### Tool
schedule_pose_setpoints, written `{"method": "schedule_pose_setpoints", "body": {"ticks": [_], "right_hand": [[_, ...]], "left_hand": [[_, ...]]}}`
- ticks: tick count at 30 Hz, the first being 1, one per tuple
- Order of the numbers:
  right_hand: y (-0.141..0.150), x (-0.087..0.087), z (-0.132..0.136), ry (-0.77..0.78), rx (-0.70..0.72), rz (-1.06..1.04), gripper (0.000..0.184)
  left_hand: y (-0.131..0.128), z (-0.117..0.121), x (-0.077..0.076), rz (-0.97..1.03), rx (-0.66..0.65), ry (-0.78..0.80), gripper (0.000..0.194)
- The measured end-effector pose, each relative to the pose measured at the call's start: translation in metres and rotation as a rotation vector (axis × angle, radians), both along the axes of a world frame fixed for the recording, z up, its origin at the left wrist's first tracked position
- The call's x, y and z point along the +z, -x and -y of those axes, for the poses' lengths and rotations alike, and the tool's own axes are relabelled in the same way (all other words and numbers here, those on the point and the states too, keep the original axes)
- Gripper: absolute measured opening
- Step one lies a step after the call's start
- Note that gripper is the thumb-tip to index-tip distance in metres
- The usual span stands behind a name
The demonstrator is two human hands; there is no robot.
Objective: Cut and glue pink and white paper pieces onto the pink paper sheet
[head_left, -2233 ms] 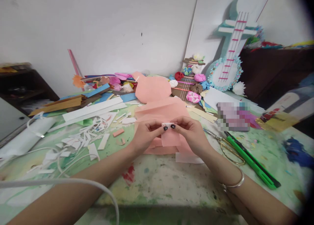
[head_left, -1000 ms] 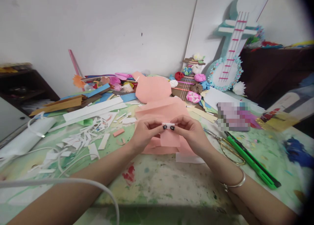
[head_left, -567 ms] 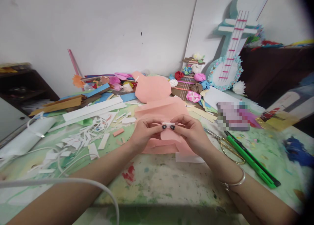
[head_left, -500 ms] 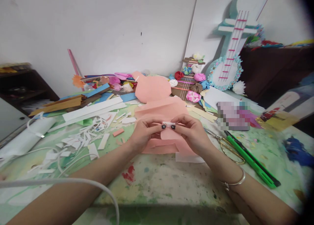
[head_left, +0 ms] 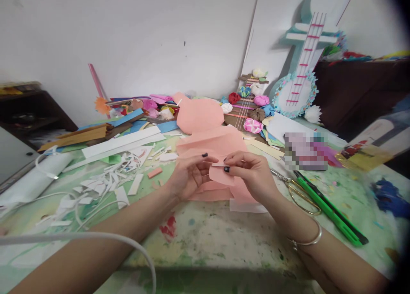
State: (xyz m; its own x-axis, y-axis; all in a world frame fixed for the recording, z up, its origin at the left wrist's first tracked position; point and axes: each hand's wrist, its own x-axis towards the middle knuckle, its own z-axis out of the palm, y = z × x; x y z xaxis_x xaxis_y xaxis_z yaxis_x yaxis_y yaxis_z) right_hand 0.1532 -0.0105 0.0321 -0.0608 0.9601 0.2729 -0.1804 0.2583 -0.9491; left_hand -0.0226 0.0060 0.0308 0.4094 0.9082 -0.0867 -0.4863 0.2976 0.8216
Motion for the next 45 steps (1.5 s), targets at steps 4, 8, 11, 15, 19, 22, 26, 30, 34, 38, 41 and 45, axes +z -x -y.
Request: {"method": "schedule_pose_setpoints", "body": {"ticks": [4,8,11,15,19,22,26,30,34,38,41,45], "right_hand": [[0.002,0.0,0.003,-0.162,-0.021,0.146,0.009],[0.001,-0.001,0.004,-0.262,-0.02,0.236,0.013],[-0.002,0.0,0.003,-0.206,0.004,0.178,0.012],[-0.004,0.001,0.0,-0.009,-0.007,0.182,0.022],[-0.003,0.001,-0.002,0.051,0.125,0.251,0.023],[-0.003,0.001,-0.003,0.069,0.161,0.231,0.024],[-0.004,0.002,-0.002,0.056,0.169,0.222,0.025],[-0.004,0.005,0.0,0.031,0.181,0.2,0.02],[-0.006,0.007,0.0,0.068,0.197,0.18,0.02],[-0.009,0.003,-0.002,0.172,0.248,0.046,0.025],[-0.01,0.003,-0.003,0.24,0.283,-0.053,0.025],[-0.009,0.005,-0.003,0.282,0.299,-0.084,0.024]], "left_hand": [[-0.001,-0.001,-0.003,-0.1,0.024,-0.055,0.014],[-0.002,-0.004,-0.004,-0.145,0.058,-0.135,0.017],[0.0,-0.005,-0.004,-0.183,0.08,-0.154,0.019],[0.001,-0.004,-0.004,-0.245,0.104,-0.218,0.019],[0.002,-0.005,-0.005,-0.33,0.11,-0.314,0.019],[0.003,-0.006,-0.005,-0.36,0.096,-0.362,0.021],[0.007,-0.008,-0.005,-0.371,0.049,-0.404,0.032],[0.008,-0.009,-0.004,-0.381,0.018,-0.427,0.035],[0.007,-0.009,-0.002,-0.362,-0.065,-0.384,0.021],[0.007,-0.01,-0.001,-0.23,-0.073,-0.241,0.021],[0.007,-0.009,-0.001,-0.163,-0.066,-0.126,0.026],[0.006,-0.008,-0.002,-0.116,-0.067,-0.049,0.017]]}}
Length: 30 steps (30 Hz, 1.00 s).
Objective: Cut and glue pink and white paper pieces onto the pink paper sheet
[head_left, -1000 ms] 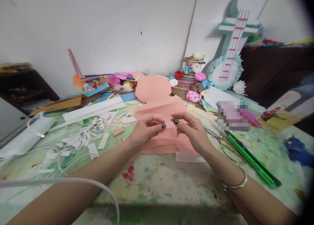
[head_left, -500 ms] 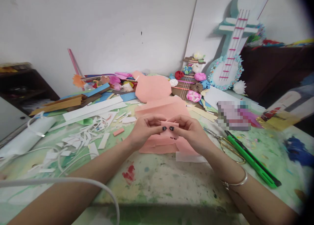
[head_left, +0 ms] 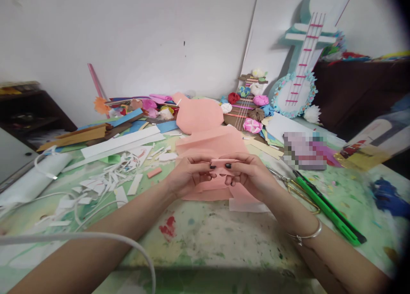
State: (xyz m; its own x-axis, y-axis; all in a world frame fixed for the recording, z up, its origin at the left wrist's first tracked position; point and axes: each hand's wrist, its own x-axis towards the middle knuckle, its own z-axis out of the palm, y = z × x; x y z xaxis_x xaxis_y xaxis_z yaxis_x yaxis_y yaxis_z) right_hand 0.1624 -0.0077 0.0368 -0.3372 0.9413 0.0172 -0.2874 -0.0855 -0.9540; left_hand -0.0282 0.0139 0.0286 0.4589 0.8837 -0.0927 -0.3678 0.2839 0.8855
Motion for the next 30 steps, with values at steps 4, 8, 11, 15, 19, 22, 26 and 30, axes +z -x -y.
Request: {"method": "schedule_pose_setpoints", "body": {"ticks": [4,8,11,15,19,22,26,30], "right_hand": [[0.002,0.0,0.001,-0.025,-0.042,0.042,0.024],[0.002,-0.002,0.002,-0.047,-0.08,0.079,0.024],[0.003,-0.003,0.001,-0.076,-0.081,0.103,0.024],[0.004,-0.005,0.0,-0.09,-0.08,0.106,0.023],[0.004,-0.004,0.002,-0.081,-0.07,0.135,0.026],[0.004,-0.003,0.002,-0.073,-0.06,0.16,0.03],[0.003,-0.006,-0.002,-0.015,-0.069,0.214,0.023],[0.003,-0.014,-0.007,0.11,-0.018,0.342,0.022]], "left_hand": [[0.0,0.0,0.001,-0.003,-0.031,-0.015,0.026],[0.001,0.002,0.003,-0.083,-0.082,-0.098,0.044],[0.001,0.004,0.003,-0.148,-0.058,-0.205,0.044],[-0.001,0.005,0.003,-0.187,0.023,-0.297,0.041],[-0.002,0.005,0.003,-0.228,0.081,-0.356,0.035],[-0.002,0.005,0.004,-0.287,0.112,-0.383,0.033],[-0.001,0.003,0.003,-0.349,0.095,-0.385,0.035],[-0.001,-0.001,-0.003,-0.479,-0.012,-0.394,0.032]]}}
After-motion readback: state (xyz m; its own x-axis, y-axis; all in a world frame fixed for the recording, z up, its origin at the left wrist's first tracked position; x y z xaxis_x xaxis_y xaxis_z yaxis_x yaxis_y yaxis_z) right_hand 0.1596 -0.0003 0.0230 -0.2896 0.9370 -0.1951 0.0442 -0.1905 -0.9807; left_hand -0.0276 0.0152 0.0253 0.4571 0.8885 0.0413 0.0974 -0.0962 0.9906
